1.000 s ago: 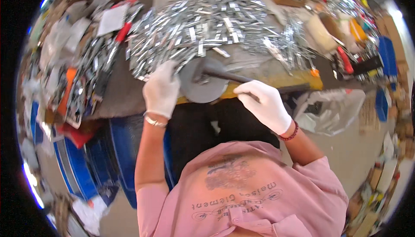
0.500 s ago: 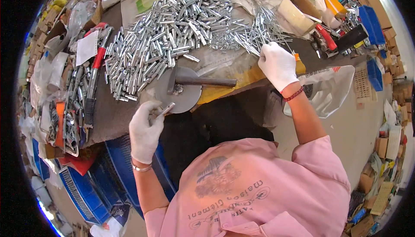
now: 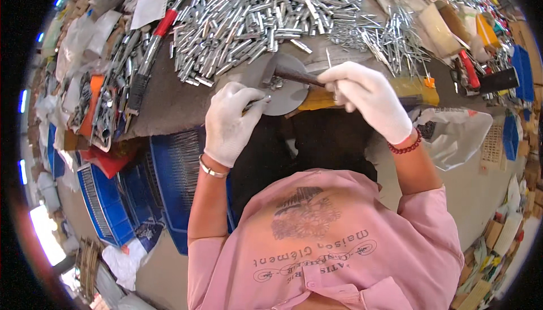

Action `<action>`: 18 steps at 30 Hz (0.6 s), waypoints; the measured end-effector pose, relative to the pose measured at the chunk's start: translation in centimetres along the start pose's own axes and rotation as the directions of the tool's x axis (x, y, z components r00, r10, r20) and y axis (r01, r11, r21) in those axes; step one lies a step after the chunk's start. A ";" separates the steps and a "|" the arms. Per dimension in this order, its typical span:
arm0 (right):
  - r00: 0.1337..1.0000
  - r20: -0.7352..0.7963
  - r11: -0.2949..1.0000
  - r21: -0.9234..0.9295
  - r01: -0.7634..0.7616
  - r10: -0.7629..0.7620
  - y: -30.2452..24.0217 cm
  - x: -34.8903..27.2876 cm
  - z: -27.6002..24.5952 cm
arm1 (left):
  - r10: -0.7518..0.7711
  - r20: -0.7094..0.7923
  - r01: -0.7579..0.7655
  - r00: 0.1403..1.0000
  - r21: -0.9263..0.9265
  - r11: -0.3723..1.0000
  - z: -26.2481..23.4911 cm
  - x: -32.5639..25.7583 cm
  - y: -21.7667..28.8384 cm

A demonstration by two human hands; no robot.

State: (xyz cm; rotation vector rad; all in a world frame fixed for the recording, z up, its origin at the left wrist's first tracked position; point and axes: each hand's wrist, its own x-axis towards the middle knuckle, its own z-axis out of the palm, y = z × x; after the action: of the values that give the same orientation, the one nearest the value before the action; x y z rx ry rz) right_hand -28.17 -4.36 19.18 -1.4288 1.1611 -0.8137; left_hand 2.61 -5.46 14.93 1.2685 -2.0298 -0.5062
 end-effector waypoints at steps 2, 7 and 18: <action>0.998 0.023 0.990 -0.121 0.066 -0.064 0.4 1.1 2.4 | -0.063 0.007 0.063 0.998 -0.043 0.997 0.2 -0.2 0.0; 0.914 0.020 0.589 -0.759 0.277 -0.405 1.5 2.6 5.5 | -0.066 -0.011 0.066 0.998 -0.024 0.998 0.3 -0.5 -0.1; 0.854 0.105 0.520 -0.753 0.403 -0.510 3.5 4.2 6.8 | -0.012 0.012 0.013 1.000 -0.032 0.999 0.4 -0.5 -1.2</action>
State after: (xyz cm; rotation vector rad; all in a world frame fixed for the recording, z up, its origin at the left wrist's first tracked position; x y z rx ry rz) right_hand -21.37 -6.12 13.94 -2.5147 1.3108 -0.8130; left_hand 3.24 -5.54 13.67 1.2625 -2.0165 -0.5517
